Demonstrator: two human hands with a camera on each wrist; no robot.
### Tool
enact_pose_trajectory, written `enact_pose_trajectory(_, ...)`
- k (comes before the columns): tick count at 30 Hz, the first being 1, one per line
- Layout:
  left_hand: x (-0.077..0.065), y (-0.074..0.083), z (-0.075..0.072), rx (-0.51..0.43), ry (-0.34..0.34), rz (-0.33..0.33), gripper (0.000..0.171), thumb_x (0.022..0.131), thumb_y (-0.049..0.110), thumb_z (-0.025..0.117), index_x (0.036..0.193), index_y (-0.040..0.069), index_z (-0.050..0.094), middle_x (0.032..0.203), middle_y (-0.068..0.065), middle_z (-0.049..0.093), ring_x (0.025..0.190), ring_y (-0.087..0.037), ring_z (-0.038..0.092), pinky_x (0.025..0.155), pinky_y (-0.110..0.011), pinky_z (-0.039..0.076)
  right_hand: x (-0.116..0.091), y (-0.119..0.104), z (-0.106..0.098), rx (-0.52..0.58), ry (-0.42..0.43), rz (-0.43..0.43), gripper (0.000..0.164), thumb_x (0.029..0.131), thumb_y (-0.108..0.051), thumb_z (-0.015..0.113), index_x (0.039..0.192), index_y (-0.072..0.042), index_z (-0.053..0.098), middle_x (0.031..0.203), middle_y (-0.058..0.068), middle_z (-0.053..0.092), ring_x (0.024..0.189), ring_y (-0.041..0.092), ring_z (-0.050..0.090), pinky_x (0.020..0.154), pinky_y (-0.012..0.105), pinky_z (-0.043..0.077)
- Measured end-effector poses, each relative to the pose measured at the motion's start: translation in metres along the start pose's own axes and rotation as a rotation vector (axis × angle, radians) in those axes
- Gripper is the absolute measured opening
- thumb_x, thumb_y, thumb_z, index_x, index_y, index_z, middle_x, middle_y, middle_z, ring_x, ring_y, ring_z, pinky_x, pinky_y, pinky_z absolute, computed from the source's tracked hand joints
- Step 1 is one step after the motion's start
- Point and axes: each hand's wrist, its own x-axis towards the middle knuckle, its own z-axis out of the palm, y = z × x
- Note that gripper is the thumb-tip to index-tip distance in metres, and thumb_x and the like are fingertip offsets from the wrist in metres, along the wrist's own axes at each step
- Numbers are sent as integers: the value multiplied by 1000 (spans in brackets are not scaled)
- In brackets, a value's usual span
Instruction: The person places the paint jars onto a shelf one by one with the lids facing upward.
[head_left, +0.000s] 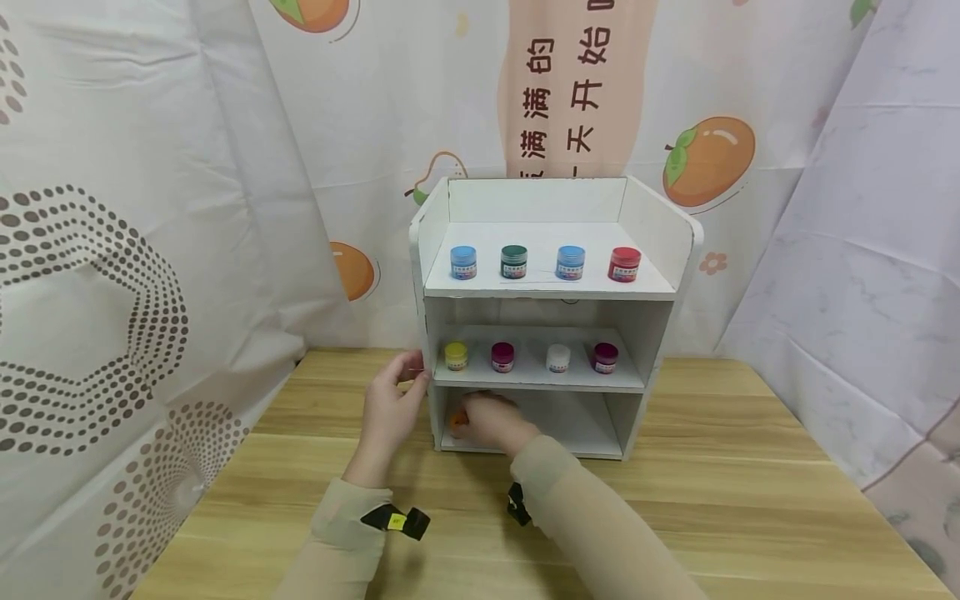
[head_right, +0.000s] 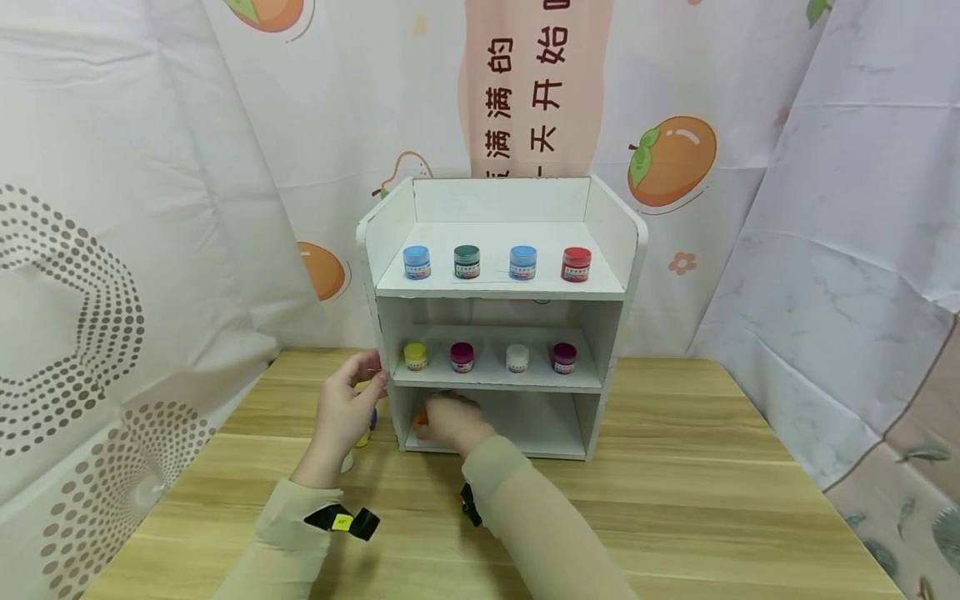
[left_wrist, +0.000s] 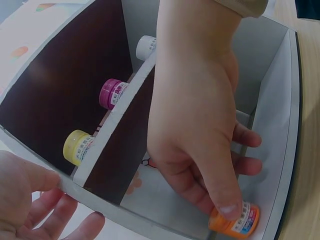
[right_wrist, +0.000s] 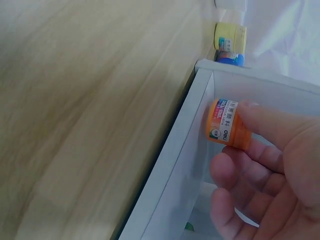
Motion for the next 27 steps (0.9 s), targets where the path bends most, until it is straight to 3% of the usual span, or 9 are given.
enact_pose_trajectory(27, 0, 0, 1, -13, 0, -21, 20, 91, 9, 65, 110, 12, 64, 102, -1, 65, 92, -11, 60, 69, -40, 54, 9, -7, 1, -18, -69, 78, 27, 85, -39, 71, 75, -18, 56, 71, -4, 53, 61, 12, 46, 51, 30, 38)
